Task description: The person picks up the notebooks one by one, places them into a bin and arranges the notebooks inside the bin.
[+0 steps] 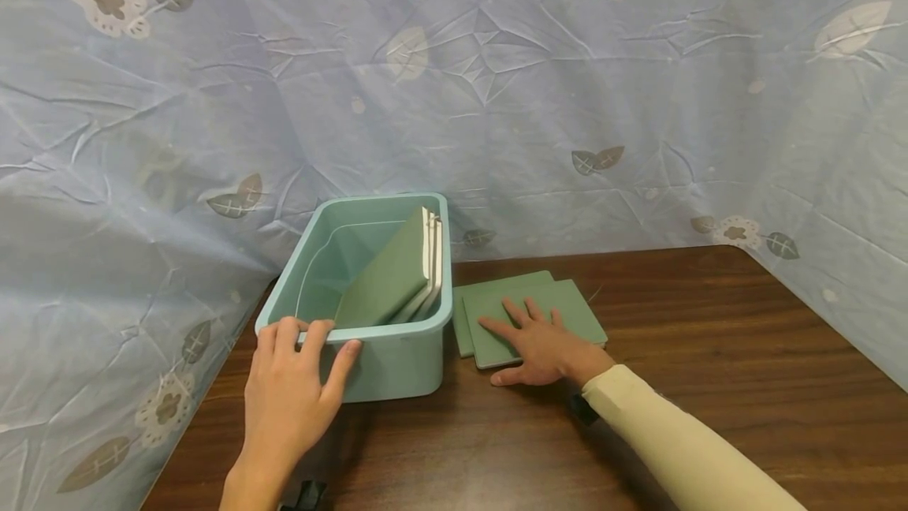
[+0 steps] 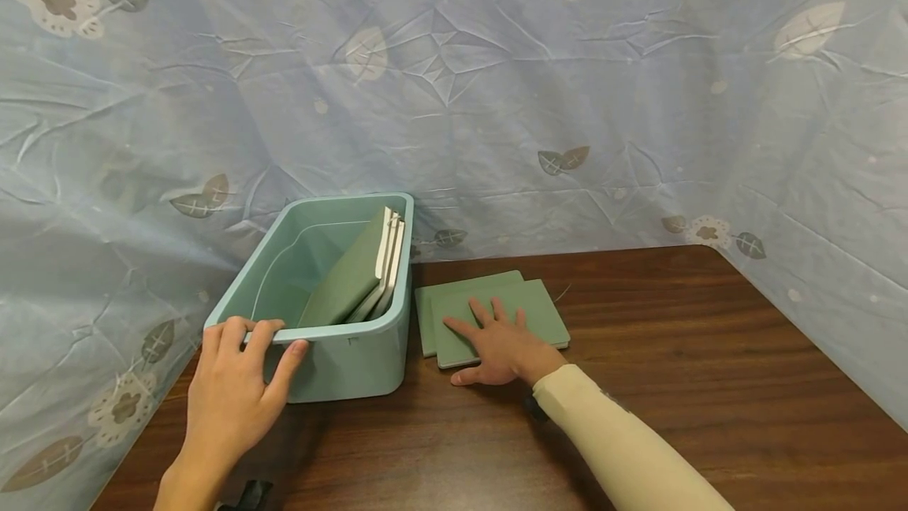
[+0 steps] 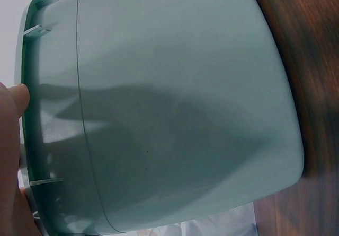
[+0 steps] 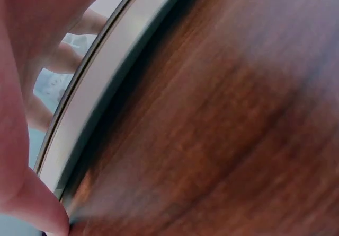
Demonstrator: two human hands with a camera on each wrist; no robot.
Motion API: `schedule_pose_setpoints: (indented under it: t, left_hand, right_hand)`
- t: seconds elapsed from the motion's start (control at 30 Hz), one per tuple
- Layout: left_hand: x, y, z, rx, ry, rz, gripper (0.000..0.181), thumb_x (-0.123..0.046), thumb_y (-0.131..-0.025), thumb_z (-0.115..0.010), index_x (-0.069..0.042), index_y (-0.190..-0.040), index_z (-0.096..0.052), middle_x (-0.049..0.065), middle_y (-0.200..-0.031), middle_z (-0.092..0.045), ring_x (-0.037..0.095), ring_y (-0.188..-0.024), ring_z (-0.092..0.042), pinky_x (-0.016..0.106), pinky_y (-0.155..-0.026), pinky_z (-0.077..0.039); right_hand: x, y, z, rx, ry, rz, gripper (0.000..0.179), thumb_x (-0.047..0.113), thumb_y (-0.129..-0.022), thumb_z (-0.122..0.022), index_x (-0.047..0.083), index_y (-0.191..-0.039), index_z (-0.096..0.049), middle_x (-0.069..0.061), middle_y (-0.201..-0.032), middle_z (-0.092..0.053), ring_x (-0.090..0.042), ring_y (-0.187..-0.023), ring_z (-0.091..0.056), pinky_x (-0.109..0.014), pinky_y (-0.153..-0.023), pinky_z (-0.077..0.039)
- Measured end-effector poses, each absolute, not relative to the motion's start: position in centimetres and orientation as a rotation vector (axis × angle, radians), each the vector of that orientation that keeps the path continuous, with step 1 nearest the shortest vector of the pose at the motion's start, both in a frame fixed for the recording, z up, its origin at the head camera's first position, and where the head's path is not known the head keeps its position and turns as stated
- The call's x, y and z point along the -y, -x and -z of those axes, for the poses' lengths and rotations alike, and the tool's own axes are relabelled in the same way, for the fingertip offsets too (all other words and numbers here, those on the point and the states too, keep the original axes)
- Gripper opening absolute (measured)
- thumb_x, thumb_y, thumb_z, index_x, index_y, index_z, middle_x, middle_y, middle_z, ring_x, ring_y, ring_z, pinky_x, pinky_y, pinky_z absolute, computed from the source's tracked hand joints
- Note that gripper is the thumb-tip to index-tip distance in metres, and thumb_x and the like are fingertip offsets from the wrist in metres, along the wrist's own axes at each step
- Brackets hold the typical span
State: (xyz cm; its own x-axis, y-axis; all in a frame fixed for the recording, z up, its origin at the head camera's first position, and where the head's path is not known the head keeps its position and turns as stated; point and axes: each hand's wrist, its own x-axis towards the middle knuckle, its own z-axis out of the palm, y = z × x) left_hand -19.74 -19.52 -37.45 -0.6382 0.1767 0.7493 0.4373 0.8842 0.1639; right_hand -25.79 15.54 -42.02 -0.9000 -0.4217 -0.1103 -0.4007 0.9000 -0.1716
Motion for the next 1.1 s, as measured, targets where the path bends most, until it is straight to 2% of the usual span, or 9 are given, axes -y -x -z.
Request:
schedule_pose_setpoints:
  t: [1.1]
  left_hand:
    - [19.48,19.69,37.54,2.265,0.446,0.428,0.039,-0.042,-0.091,-0.066,-0.007,-0.107,-0.065,0.016,-0.097,-0.049,0.038,-0.097,-0.045,0.050,-0.079,-0.041]
  right_hand:
    - [-15.35,26.05,42.73,-3.009,0.613,0.081,0.089,0.077,-0.085,-0.050,0.039,-0.157,-0.015,-0.009,-0.166,-0.013,-0.046,-0.151,-0.014,-0.077,-0.107,-0.022]
